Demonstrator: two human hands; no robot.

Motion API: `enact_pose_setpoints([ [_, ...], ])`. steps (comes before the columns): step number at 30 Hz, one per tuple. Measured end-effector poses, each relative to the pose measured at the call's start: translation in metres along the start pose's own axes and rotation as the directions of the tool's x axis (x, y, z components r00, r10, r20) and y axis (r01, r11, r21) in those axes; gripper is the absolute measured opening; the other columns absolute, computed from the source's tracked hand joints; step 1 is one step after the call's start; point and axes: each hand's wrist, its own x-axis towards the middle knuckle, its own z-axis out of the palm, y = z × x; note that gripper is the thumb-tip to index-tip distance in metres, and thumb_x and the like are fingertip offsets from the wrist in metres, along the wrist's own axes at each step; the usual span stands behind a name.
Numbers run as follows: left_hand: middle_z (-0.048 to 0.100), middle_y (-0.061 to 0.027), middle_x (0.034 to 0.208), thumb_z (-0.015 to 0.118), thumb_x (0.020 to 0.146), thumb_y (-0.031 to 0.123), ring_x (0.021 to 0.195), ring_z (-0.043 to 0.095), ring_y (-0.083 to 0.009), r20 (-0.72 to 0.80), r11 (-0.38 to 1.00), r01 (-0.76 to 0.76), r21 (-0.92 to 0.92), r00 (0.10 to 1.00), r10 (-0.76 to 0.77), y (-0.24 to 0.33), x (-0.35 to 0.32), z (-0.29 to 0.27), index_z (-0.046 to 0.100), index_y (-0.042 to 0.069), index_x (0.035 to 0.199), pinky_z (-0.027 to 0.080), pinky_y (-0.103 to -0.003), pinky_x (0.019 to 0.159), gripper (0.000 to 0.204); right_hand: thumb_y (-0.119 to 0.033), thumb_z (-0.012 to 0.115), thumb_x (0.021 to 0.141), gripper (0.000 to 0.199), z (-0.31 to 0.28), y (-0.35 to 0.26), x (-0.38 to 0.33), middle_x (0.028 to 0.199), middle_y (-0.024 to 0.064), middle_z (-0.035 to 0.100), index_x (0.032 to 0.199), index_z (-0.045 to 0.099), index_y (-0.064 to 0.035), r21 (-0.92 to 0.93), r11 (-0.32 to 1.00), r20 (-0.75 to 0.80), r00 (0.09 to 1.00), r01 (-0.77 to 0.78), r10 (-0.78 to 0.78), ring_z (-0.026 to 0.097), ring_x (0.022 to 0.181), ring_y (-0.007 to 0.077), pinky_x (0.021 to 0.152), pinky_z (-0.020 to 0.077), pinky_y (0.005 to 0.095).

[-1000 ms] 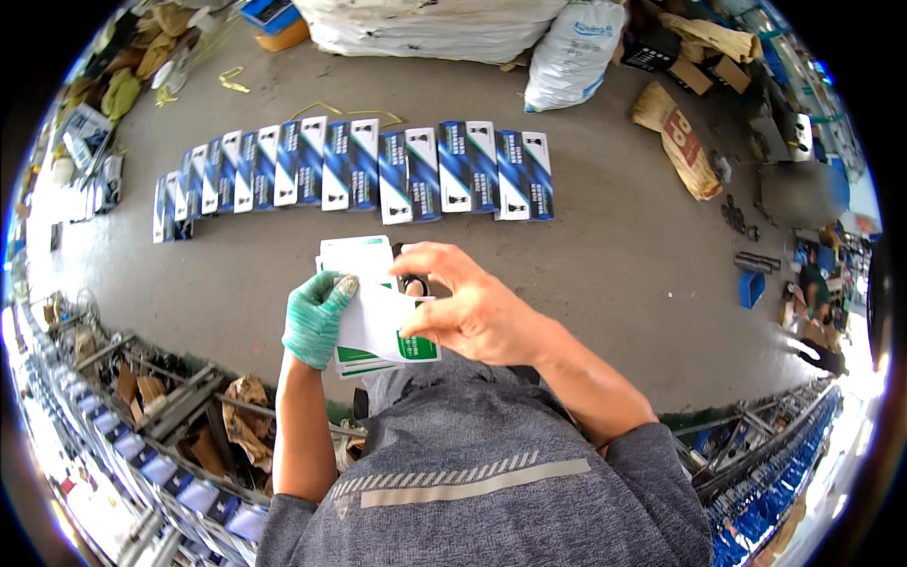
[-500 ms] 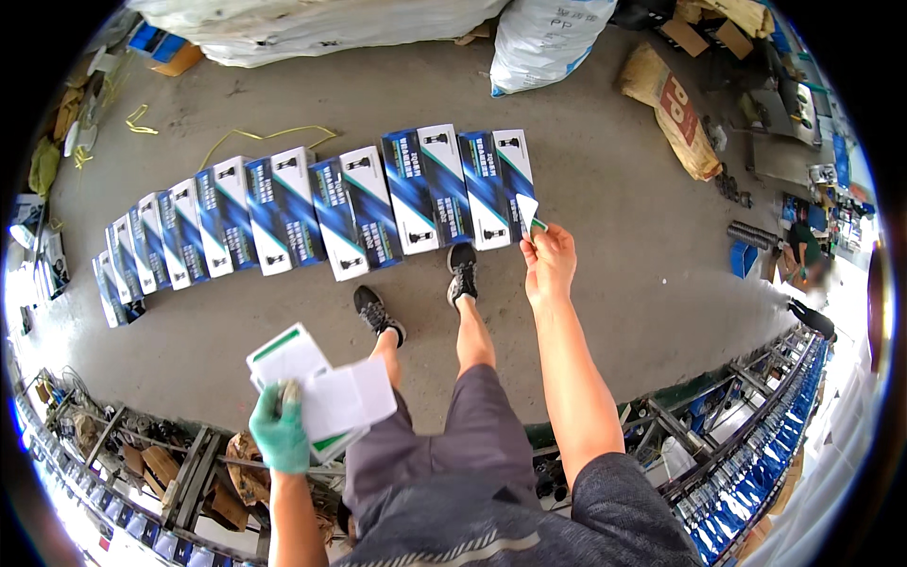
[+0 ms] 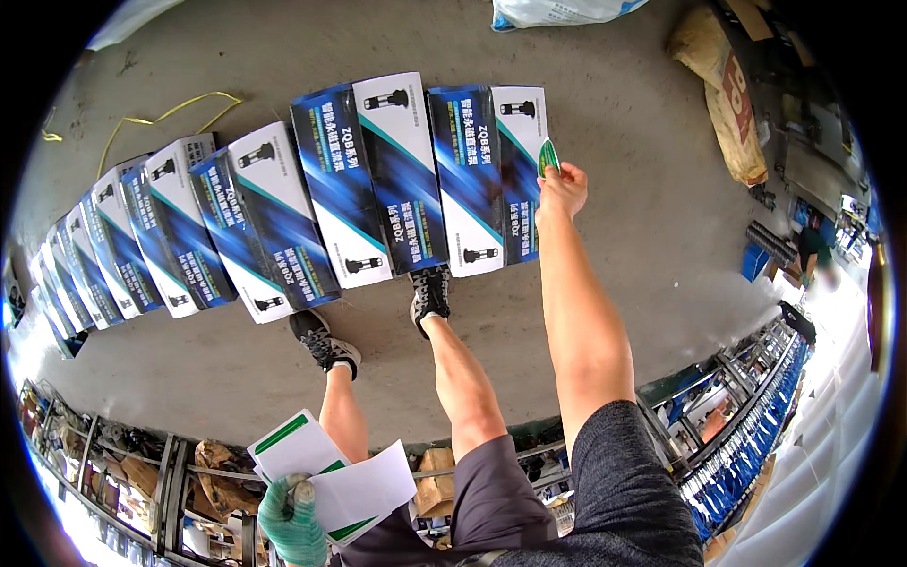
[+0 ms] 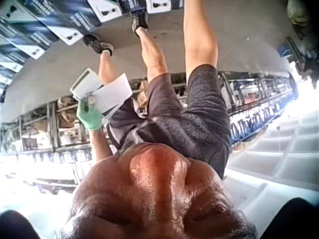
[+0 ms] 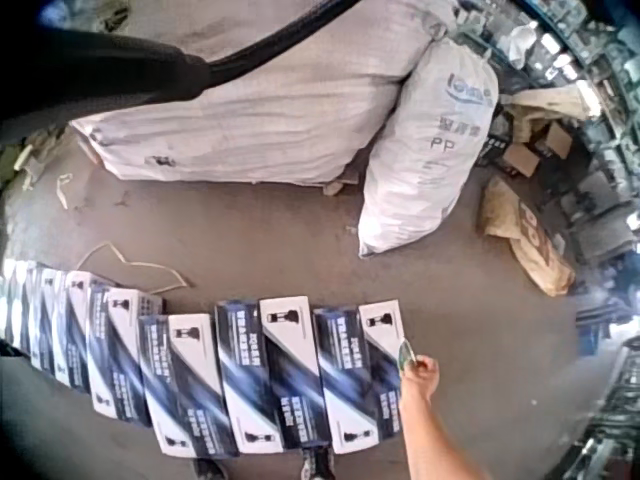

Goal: The person retrieves green and white labels from a cardboard box and applies them one by one to the tops of product boxes arranged on a table and on the floor. The person wears gloves and repeatedly peels backing from each label before pressing it onto a box.

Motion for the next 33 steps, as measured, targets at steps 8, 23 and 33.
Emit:
enact_pose_setpoints([
  [8,0.07,-0.0035,0.093,0.074,0.099,0.032,0.086,0.059,-0.014,-0.026,1.0,0.015,0.019,1.0,-0.015,0.031,0.026,0.024,0.07,0.001,0.1,0.049,-0.03,0.082,0.031,-0.001,0.078,0.09,0.028,0.002,0.051,0.041,0.093,0.0061,0.065,0.113,0.061,-0.0027,-0.381,0.912,0.045,0.988,0.151,-0.145,0.066,0.072,0.0149,0.061,0.0588,0.0285],
  [23,0.07,-0.0023,0.092,0.075,0.097,0.03,0.086,0.059,-0.014,-0.033,0.996,0.059,-0.07,0.998,-0.061,0.032,0.046,0.048,0.069,0.001,0.101,0.048,-0.03,0.084,0.03,-0.01,0.062,0.096,0.019,-0.009,-0.028,0.051,0.097,0.0104,0.076,0.109,0.072,0.0003,-0.491,0.871,0.631,0.687,-0.007,0.361,0.076,0.086,0.0197,0.074,0.0605,0.0297],
  [33,0.069,-0.0008,0.096,0.077,0.096,0.032,0.09,0.058,-0.011,0.064,0.969,0.016,-0.248,0.998,0.0,0.021,0.077,0.086,0.071,-0.002,0.107,0.049,-0.027,0.085,0.036,-0.009,0.057,0.102,0.024,0.054,-0.094,0.035,0.113,0.0117,0.071,0.123,0.065,-0.0013,-0.078,0.991,0.63,0.776,0.106,-0.033,0.07,0.1,0.0206,0.084,0.0565,0.0328],
])
